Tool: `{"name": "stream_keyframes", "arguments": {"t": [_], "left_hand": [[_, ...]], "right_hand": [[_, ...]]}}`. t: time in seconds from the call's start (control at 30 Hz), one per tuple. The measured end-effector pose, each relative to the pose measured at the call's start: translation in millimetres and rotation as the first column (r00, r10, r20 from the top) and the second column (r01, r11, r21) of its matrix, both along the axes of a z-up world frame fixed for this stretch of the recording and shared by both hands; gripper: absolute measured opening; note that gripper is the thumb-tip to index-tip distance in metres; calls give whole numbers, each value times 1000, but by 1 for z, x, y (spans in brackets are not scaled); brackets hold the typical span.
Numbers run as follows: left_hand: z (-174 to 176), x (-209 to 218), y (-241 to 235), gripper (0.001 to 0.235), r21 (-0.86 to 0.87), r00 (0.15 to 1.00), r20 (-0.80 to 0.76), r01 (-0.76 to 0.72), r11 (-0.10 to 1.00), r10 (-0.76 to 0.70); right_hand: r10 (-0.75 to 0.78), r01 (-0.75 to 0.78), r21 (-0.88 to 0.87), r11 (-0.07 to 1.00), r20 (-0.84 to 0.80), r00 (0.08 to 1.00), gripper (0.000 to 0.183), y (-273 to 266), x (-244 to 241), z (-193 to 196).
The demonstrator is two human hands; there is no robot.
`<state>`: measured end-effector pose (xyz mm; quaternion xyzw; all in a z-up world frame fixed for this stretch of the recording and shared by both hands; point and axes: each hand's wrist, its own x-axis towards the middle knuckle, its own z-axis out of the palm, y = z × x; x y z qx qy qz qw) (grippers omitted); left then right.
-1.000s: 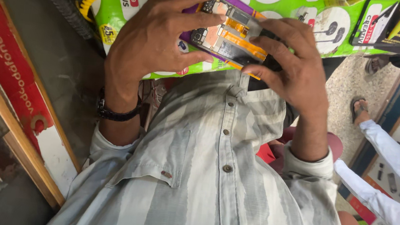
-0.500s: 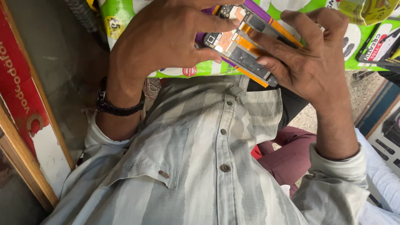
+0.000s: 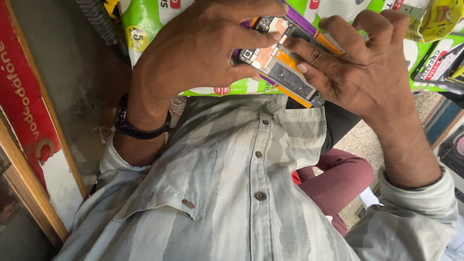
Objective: The person is repairing a smartphone by manipulating its internal components. They use a yellow screwdriver to unscrew and remove parts from the phone's chassis, which is placed on a green box. The person handles small connectors and screws with their fingers, occasionally adjusting the phone's position.
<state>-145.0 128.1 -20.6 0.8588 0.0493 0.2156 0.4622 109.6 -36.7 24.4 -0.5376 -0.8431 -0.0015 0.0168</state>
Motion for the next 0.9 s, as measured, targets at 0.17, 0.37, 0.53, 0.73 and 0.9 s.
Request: {"name": "stream_keyframes", "arguments": {"t": [0.17,0.37,0.53,0.73,0.9], "left_hand": [[0,0,-1,51,24,1000,-6,-6,1000,7],[-1,0,-1,50,24,1000,-8,-4,1000,4],[7,1,-1,46,42,999,-30,-20,999,21],[7,-1,-1,49,46,999,-44,-10,999,12],[11,2,1,51,38,997,-70,16,999,-14]], "right_hand": [[33,-33,6,999,37,999,30,1,1,0],[4,-6,20,1000,83,996,33,0,-6,2],[-142,145,33,989,-86,986,33,-9,-16,6],[-482,421,-235,876,-443,756,81,-37,-33,18],[-576,541,-233,808,-499,647,95,-52,-63,10]]}}
